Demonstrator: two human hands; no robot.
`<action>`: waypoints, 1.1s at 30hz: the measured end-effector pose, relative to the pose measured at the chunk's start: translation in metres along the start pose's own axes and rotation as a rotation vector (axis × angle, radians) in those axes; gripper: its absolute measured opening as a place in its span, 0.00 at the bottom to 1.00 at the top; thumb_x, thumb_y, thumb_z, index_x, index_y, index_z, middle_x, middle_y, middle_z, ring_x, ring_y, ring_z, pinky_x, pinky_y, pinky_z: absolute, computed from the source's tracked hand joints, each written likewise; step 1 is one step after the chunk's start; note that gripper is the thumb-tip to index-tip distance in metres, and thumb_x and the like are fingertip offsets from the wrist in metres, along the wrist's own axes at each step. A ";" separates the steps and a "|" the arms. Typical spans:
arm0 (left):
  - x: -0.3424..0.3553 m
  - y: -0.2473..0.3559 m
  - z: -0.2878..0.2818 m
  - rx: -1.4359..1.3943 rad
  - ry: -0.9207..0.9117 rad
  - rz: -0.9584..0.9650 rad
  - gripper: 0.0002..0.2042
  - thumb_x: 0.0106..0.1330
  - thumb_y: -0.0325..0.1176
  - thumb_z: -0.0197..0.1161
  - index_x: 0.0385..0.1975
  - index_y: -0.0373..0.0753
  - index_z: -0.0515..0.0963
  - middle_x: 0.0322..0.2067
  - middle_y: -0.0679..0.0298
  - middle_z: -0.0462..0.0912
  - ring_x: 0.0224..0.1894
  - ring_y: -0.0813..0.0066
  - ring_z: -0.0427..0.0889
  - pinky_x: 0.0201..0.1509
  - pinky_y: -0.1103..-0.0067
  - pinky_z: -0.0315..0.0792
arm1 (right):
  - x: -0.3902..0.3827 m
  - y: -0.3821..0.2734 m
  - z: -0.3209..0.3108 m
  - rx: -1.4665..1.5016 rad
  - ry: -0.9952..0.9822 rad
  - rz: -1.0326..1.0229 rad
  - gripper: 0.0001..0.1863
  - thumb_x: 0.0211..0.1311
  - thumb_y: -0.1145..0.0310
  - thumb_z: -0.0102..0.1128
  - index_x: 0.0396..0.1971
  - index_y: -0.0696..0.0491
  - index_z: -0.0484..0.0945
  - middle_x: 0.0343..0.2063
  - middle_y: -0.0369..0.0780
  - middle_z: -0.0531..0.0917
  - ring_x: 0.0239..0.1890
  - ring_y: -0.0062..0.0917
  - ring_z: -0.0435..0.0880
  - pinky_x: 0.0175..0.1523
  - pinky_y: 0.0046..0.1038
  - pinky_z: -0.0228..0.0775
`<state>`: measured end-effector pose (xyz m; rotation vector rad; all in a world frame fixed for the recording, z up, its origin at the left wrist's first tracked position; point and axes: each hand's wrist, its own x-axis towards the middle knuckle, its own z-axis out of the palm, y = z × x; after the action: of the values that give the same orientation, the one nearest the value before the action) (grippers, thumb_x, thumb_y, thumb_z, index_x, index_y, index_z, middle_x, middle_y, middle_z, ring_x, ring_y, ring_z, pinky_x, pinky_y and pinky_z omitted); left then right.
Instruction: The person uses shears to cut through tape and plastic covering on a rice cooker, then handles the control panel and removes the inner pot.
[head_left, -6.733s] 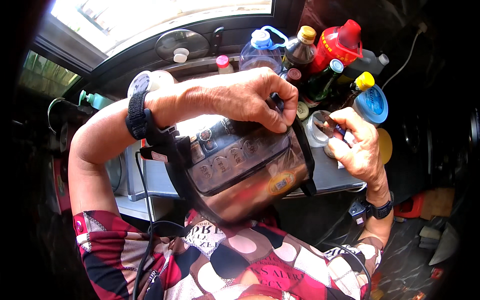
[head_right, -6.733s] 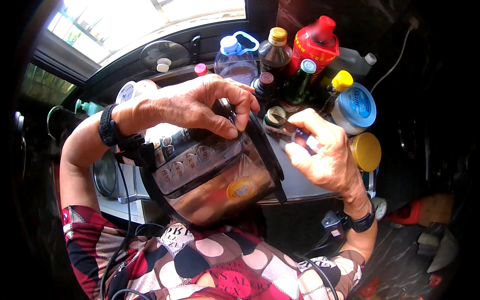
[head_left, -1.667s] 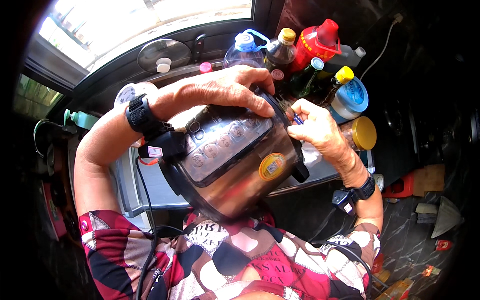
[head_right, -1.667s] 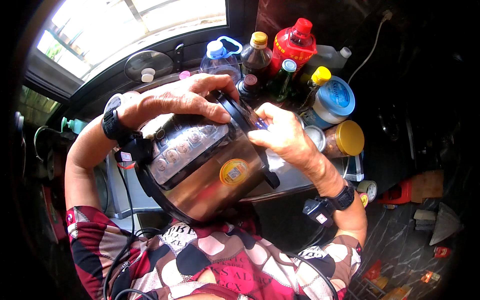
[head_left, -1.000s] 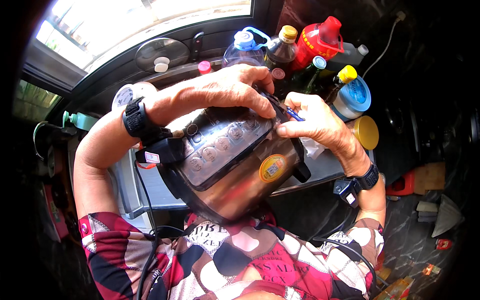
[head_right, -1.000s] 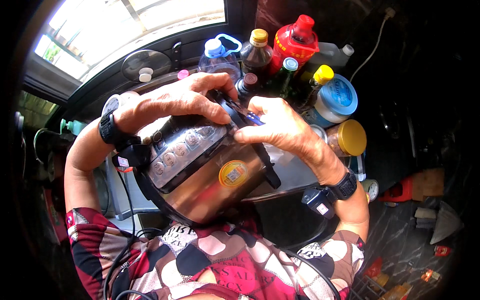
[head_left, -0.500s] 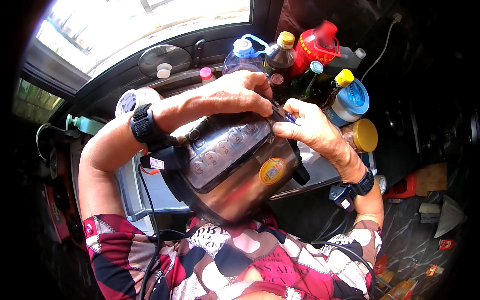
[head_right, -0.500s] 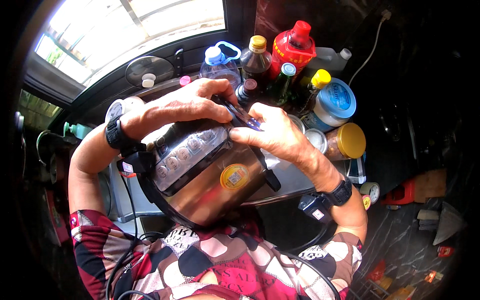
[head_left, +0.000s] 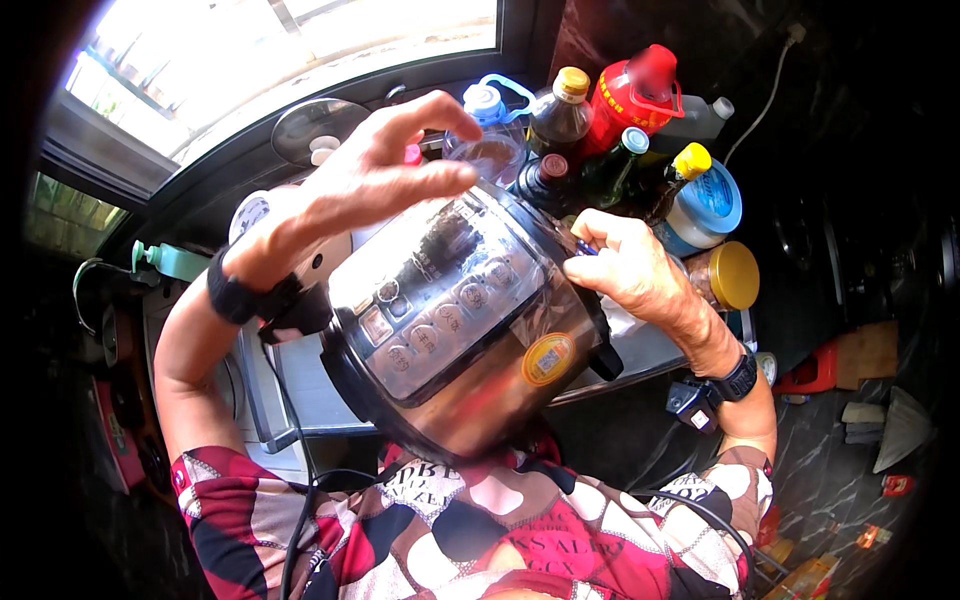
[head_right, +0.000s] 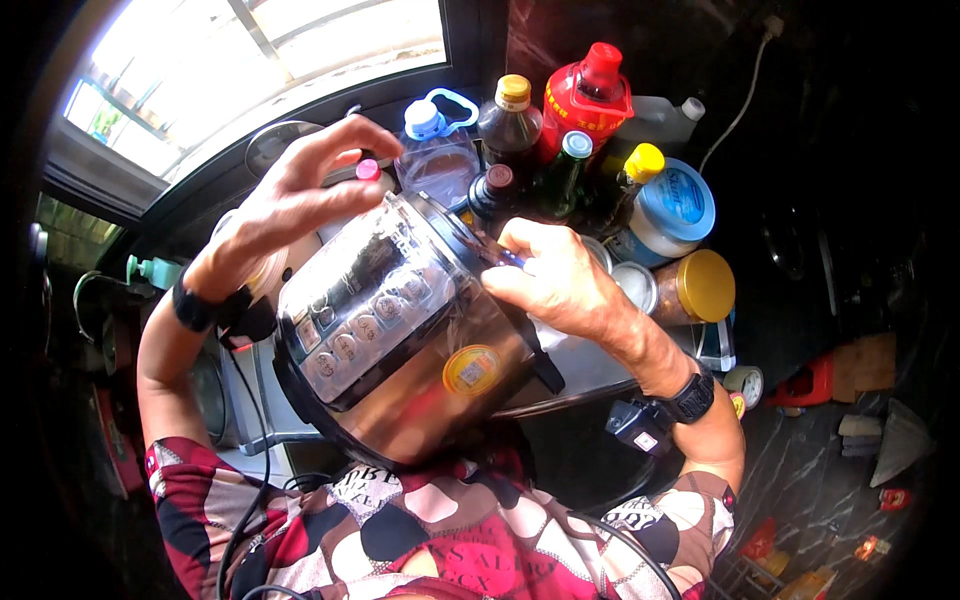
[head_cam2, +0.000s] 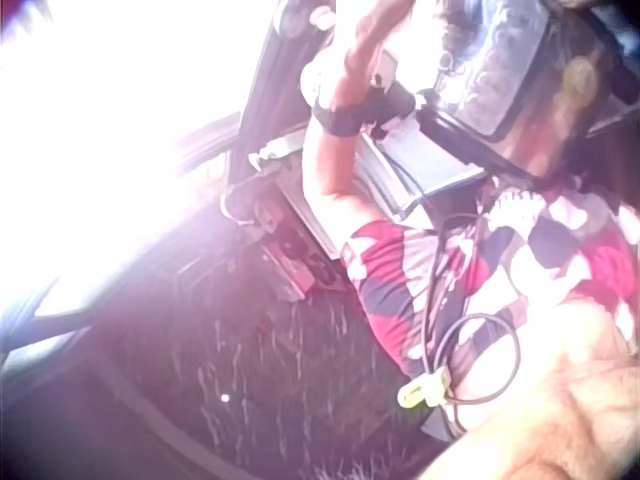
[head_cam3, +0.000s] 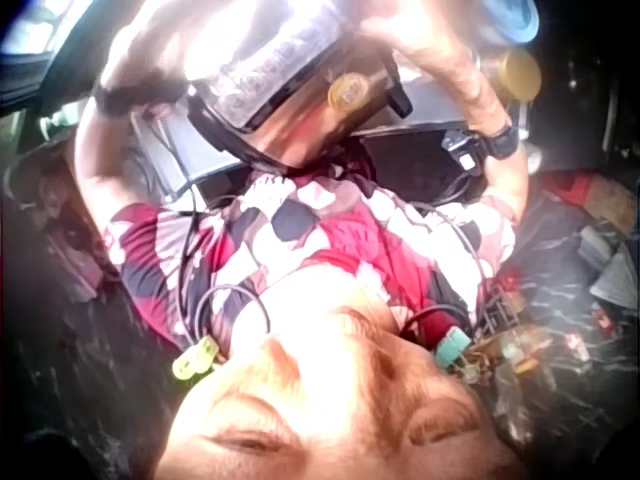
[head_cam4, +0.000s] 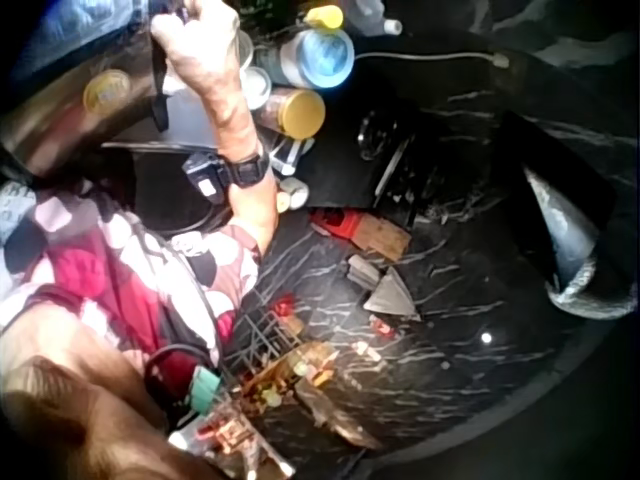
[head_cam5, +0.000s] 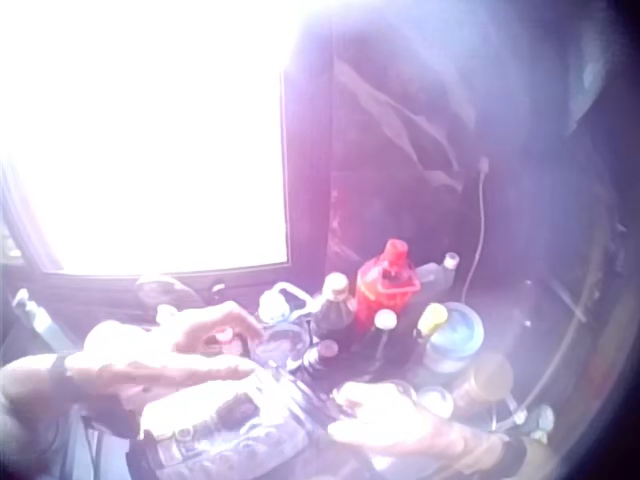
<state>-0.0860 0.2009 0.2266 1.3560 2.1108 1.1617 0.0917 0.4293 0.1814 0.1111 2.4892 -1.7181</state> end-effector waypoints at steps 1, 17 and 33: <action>-0.009 0.003 -0.001 0.058 -0.024 0.089 0.25 0.59 0.54 0.65 0.47 0.40 0.76 0.47 0.57 0.78 0.54 0.60 0.75 0.65 0.57 0.61 | 0.000 0.002 0.000 -0.015 0.023 -0.015 0.19 0.53 0.57 0.66 0.27 0.60 0.77 0.21 0.38 0.78 0.26 0.17 0.74 0.34 0.25 0.69; -0.059 0.046 0.016 0.394 -0.287 0.227 0.28 0.58 0.45 0.68 0.57 0.42 0.69 0.59 0.52 0.65 0.59 0.48 0.66 0.61 0.59 0.63 | 0.002 -0.007 0.001 -0.077 -0.007 0.012 0.23 0.54 0.51 0.66 0.29 0.59 0.79 0.22 0.39 0.80 0.27 0.20 0.77 0.34 0.26 0.70; -0.055 0.051 0.016 0.478 -0.331 0.221 0.29 0.56 0.45 0.69 0.57 0.43 0.69 0.59 0.49 0.63 0.54 0.49 0.66 0.59 0.59 0.62 | 0.001 -0.022 -0.002 -0.124 -0.062 0.104 0.16 0.48 0.63 0.64 0.28 0.61 0.76 0.23 0.41 0.79 0.28 0.21 0.76 0.35 0.27 0.71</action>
<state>-0.0199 0.1695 0.2516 1.8792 2.1010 0.4579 0.0882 0.4231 0.2018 0.1706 2.4898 -1.5005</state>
